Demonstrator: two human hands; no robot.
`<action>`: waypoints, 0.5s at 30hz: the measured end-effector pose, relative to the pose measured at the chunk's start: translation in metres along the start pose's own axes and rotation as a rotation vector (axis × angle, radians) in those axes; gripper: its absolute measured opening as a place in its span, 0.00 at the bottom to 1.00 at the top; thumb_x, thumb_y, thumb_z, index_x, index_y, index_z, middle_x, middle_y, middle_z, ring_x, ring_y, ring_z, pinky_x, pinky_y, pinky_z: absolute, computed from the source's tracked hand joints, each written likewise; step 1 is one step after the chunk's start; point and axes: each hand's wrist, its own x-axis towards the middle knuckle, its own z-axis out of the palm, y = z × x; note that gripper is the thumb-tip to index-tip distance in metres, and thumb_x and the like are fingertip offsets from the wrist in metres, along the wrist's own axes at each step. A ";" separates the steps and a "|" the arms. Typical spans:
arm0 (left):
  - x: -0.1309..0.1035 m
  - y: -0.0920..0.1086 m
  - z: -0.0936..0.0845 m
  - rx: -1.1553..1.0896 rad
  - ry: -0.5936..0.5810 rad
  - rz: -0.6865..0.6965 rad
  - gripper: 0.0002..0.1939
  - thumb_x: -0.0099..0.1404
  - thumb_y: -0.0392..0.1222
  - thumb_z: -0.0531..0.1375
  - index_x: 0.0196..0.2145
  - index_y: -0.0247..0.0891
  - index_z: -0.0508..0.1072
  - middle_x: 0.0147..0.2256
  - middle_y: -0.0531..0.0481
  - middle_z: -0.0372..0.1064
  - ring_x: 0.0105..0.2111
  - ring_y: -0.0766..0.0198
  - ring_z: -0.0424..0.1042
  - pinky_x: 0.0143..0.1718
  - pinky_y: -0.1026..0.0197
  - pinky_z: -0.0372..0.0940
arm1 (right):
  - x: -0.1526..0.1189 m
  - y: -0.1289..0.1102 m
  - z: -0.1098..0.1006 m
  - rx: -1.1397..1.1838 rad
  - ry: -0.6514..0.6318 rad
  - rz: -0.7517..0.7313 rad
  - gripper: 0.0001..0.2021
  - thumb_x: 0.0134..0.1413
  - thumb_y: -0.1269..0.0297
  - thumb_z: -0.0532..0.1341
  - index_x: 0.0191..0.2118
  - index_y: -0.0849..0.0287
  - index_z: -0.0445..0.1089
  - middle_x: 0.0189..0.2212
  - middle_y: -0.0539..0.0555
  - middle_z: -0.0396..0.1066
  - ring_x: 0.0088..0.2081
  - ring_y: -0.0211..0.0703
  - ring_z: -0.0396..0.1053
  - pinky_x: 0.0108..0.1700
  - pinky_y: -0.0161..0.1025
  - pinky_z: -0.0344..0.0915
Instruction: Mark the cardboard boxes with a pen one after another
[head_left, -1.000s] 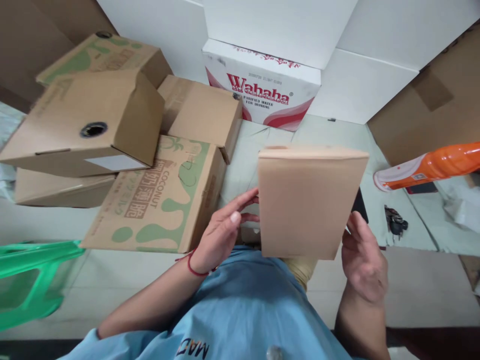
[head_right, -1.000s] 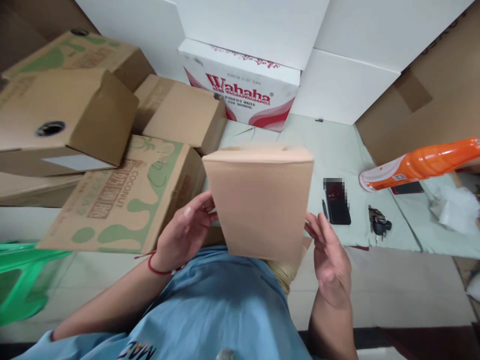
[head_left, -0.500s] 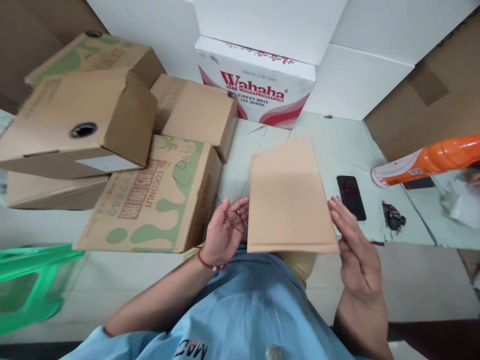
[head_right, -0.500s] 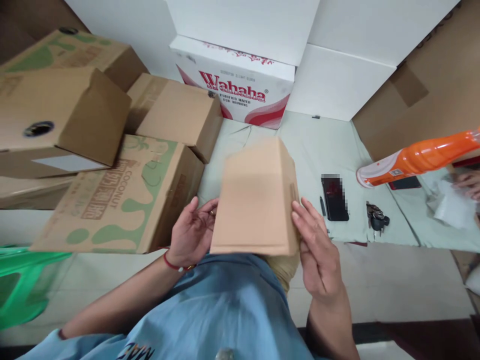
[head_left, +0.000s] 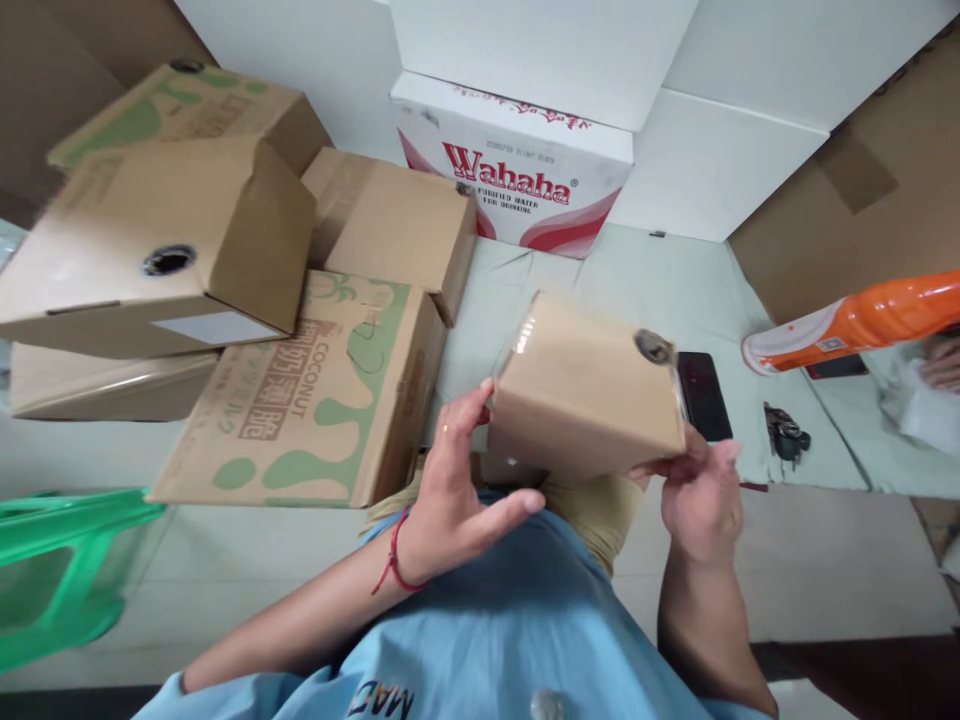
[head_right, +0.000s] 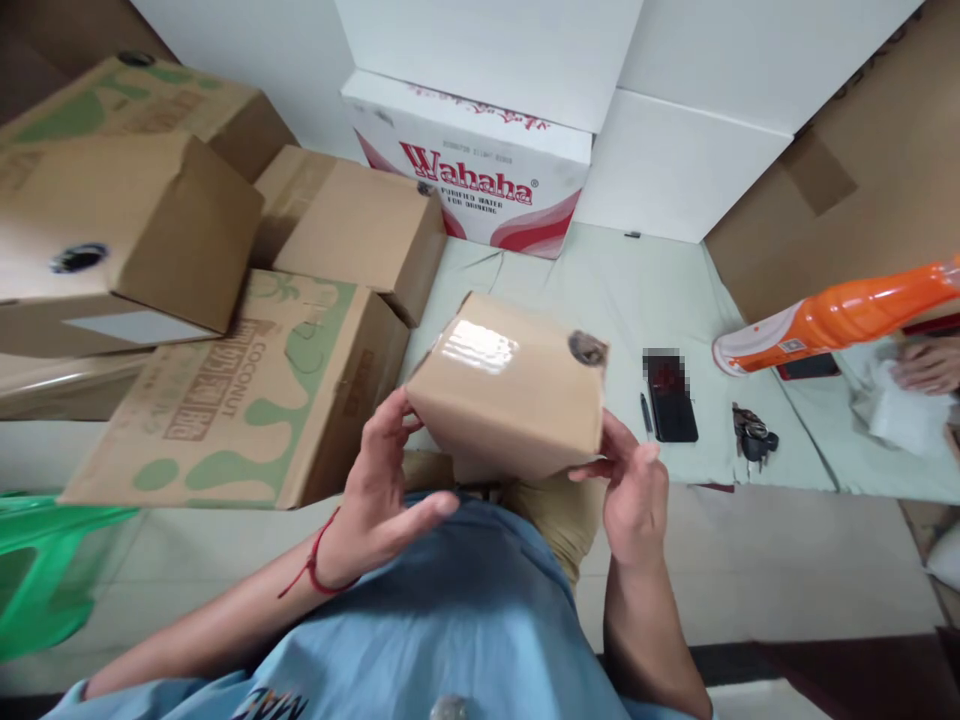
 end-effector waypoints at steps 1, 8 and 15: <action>0.000 -0.001 0.001 0.063 0.013 -0.003 0.45 0.71 0.62 0.67 0.77 0.48 0.55 0.68 0.35 0.65 0.63 0.44 0.70 0.61 0.42 0.71 | 0.007 0.003 0.001 0.006 0.029 0.033 0.39 0.76 0.36 0.41 0.59 0.57 0.81 0.44 0.62 0.84 0.40 0.52 0.82 0.33 0.44 0.78; 0.002 0.004 0.002 0.327 0.137 0.178 0.44 0.71 0.41 0.68 0.77 0.43 0.54 0.70 0.31 0.62 0.69 0.42 0.66 0.64 0.39 0.72 | 0.061 0.028 -0.016 -0.944 0.247 0.131 0.25 0.67 0.52 0.60 0.61 0.62 0.78 0.61 0.70 0.75 0.51 0.60 0.79 0.55 0.56 0.74; 0.016 0.021 -0.002 0.364 0.100 0.597 0.32 0.71 0.40 0.68 0.70 0.42 0.69 0.72 0.37 0.63 0.77 0.39 0.53 0.75 0.33 0.57 | 0.054 0.039 -0.031 -1.238 -0.014 0.490 0.26 0.74 0.60 0.53 0.69 0.66 0.70 0.61 0.76 0.72 0.55 0.66 0.79 0.54 0.57 0.73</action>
